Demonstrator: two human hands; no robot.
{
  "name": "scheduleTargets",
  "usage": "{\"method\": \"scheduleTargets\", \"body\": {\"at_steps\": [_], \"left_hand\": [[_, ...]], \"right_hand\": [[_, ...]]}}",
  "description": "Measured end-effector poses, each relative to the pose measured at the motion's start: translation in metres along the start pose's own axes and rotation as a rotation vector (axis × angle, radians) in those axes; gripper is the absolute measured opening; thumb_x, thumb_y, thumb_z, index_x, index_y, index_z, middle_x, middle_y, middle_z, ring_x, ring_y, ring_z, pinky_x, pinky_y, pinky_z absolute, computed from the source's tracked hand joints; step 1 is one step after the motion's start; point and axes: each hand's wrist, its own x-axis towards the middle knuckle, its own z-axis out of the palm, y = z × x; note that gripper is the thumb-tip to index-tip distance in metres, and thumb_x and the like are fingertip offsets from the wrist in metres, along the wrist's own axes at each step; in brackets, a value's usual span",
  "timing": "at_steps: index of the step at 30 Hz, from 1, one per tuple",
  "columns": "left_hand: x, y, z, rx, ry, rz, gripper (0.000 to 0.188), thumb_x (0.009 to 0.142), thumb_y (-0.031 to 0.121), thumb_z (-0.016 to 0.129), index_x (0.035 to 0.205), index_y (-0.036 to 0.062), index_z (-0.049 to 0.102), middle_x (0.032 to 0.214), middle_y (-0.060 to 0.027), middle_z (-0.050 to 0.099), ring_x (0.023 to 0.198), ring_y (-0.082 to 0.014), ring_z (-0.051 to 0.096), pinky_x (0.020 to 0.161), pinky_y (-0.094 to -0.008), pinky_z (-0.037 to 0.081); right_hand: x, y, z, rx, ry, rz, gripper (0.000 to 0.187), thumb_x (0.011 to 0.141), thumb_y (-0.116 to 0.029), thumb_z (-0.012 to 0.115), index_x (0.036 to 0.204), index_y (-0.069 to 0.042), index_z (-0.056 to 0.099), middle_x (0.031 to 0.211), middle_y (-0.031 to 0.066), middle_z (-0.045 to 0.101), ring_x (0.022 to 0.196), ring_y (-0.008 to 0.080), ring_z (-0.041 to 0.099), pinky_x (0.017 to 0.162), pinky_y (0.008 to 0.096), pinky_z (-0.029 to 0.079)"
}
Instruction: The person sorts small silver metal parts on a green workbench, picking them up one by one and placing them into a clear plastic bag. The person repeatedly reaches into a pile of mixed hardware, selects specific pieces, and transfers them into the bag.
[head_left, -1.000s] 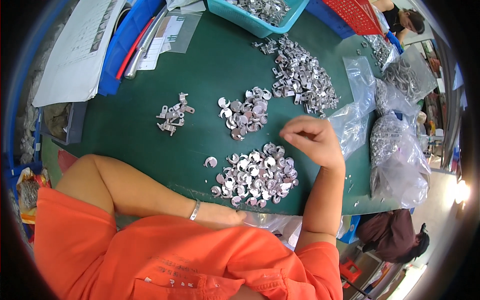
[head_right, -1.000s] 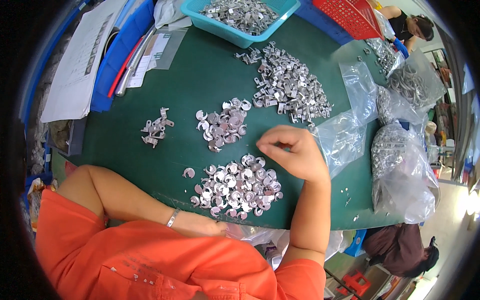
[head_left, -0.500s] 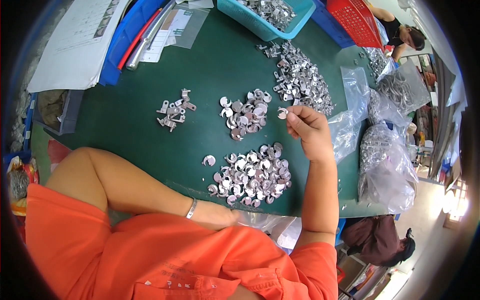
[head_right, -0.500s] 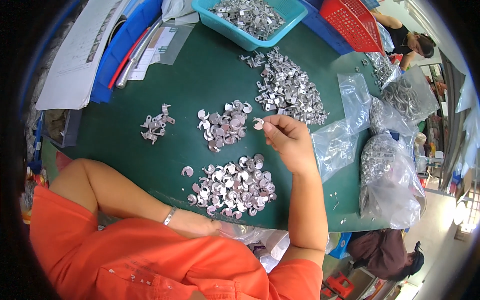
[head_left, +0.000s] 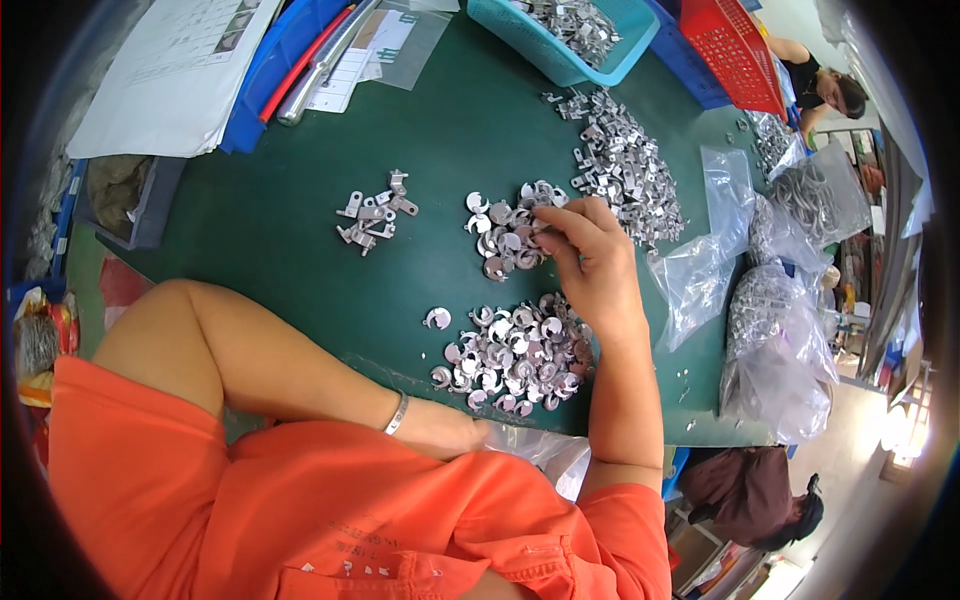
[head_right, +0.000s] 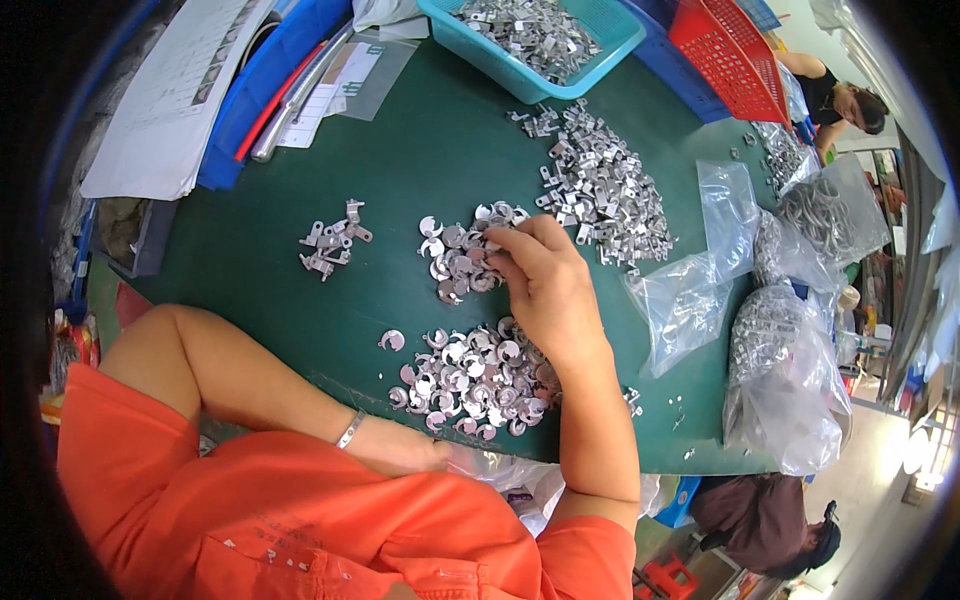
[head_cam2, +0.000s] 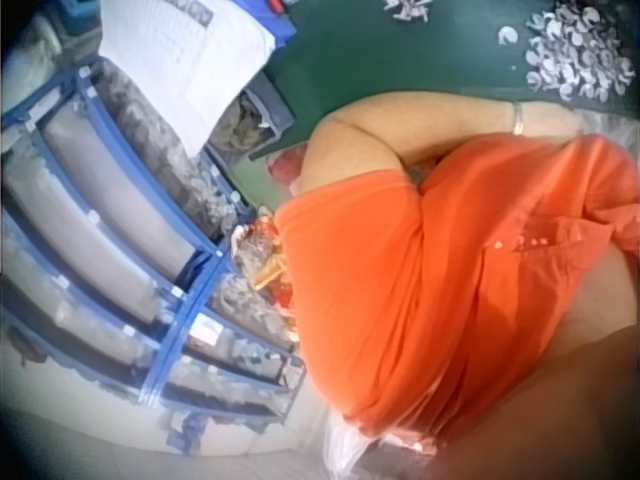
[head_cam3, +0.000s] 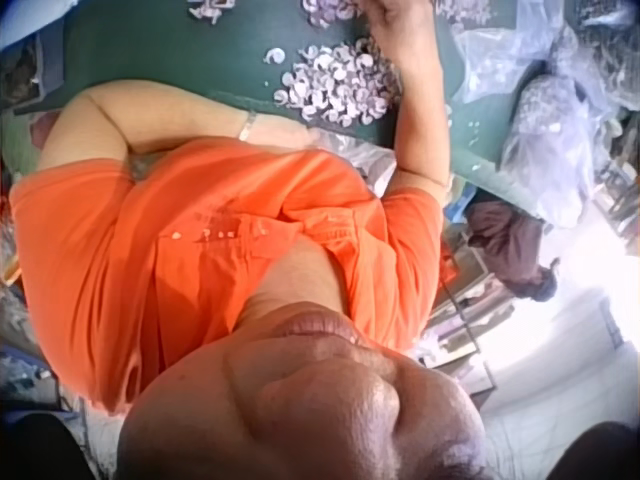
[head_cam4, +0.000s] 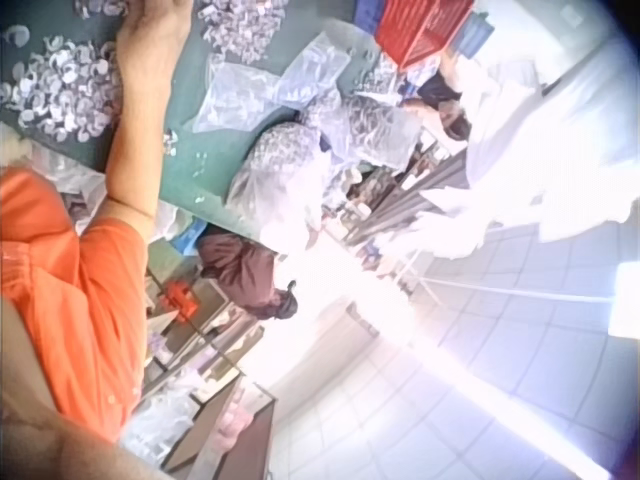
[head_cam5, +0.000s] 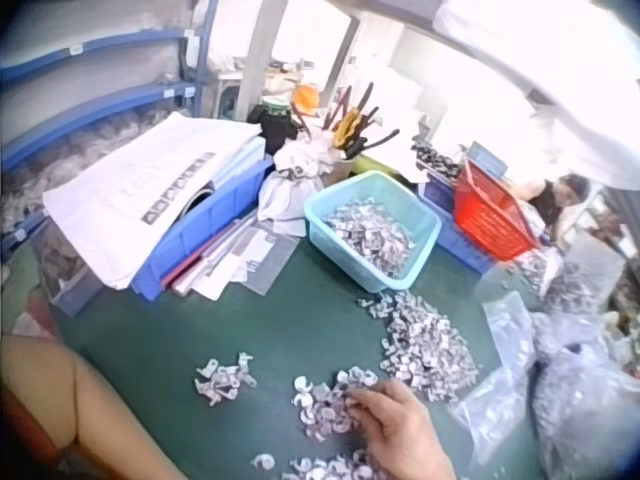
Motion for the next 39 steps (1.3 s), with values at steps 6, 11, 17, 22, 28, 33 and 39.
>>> {"method": "scheduleTargets", "body": {"at_steps": [6,11,17,22,28,33,39], "left_hand": [[-0.009,0.013,-0.013,-0.099,-0.008,-0.03,0.024,0.093,0.017,0.034,0.088,-0.006,0.04,0.083,-0.0288,0.055,0.078,-0.0396,0.057,0.069,-0.0401,0.045],[-0.007,0.009,-0.014,-0.057,-0.069,-0.003,0.023,0.092,0.017,0.036,0.09,-0.0063,0.041,0.083,-0.0297,0.055,0.077,-0.0366,0.06,0.064,-0.0385,0.047],[-0.008,0.007,-0.01,-0.023,-0.026,0.051,0.024,0.089,0.016,0.041,0.09,-0.0085,0.041,0.07,-0.0233,0.052,0.069,-0.0338,0.061,0.057,-0.0364,0.047],[-0.007,0.005,-0.01,0.071,-0.044,0.111,0.024,0.088,0.016,0.042,0.091,-0.0076,0.039,0.066,-0.0197,0.049,0.066,-0.034,0.06,0.057,-0.0374,0.046],[-0.01,0.006,-0.007,-0.122,0.045,0.067,0.022,0.091,0.017,0.042,0.093,-0.0043,0.039,0.071,-0.0242,0.055,0.065,-0.0361,0.058,0.055,-0.0394,0.045],[-0.006,-0.002,0.001,-0.107,0.044,0.092,0.021,0.091,0.016,0.042,0.09,-0.0051,0.039,0.068,-0.0226,0.054,0.065,-0.0345,0.059,0.055,-0.0378,0.044],[-0.009,0.005,-0.009,0.035,0.005,0.109,0.018,0.09,0.012,0.04,0.087,-0.0052,0.041,0.066,-0.0183,0.05,0.063,-0.0278,0.06,0.053,-0.0333,0.044]], "right_hand": [[-0.011,0.011,-0.007,0.607,0.088,0.609,0.018,0.084,-0.003,0.059,0.1,0.004,0.063,0.078,0.006,0.062,0.067,0.0141,0.06,0.055,0.0243,0.047],[-0.021,0.019,-0.021,1.009,0.012,0.578,0.022,0.086,-0.001,0.056,0.106,0.006,0.059,0.082,0.0081,0.062,0.07,0.014,0.062,0.056,0.0232,0.05],[-0.025,0.019,-0.035,1.051,-0.075,0.45,0.016,0.085,0.001,0.054,0.101,0.005,0.059,0.087,0.0082,0.062,0.072,0.0139,0.061,0.059,0.023,0.049],[-0.028,0.018,-0.061,0.614,-0.498,-0.002,0.013,0.075,0.008,0.06,0.087,0.003,0.063,0.091,0.0117,0.062,0.082,0.0188,0.059,0.069,0.0282,0.046],[-0.019,-0.008,-0.008,0.056,-0.109,-0.052,0.021,0.068,0.003,0.068,0.088,-0.002,0.062,0.087,0.0105,0.056,0.08,0.0281,0.056,0.069,0.0333,0.047],[-0.02,0.001,-0.005,0.118,-0.004,0.02,0.013,0.073,0.003,0.064,0.086,0.001,0.062,0.082,0.0106,0.059,0.071,0.0254,0.059,0.065,0.0315,0.047],[-0.026,0.011,-0.036,0.433,-0.22,0.18,0.011,0.074,0.005,0.062,0.084,0.001,0.063,0.075,0.0082,0.061,0.067,0.0147,0.057,0.058,0.025,0.043]]}}
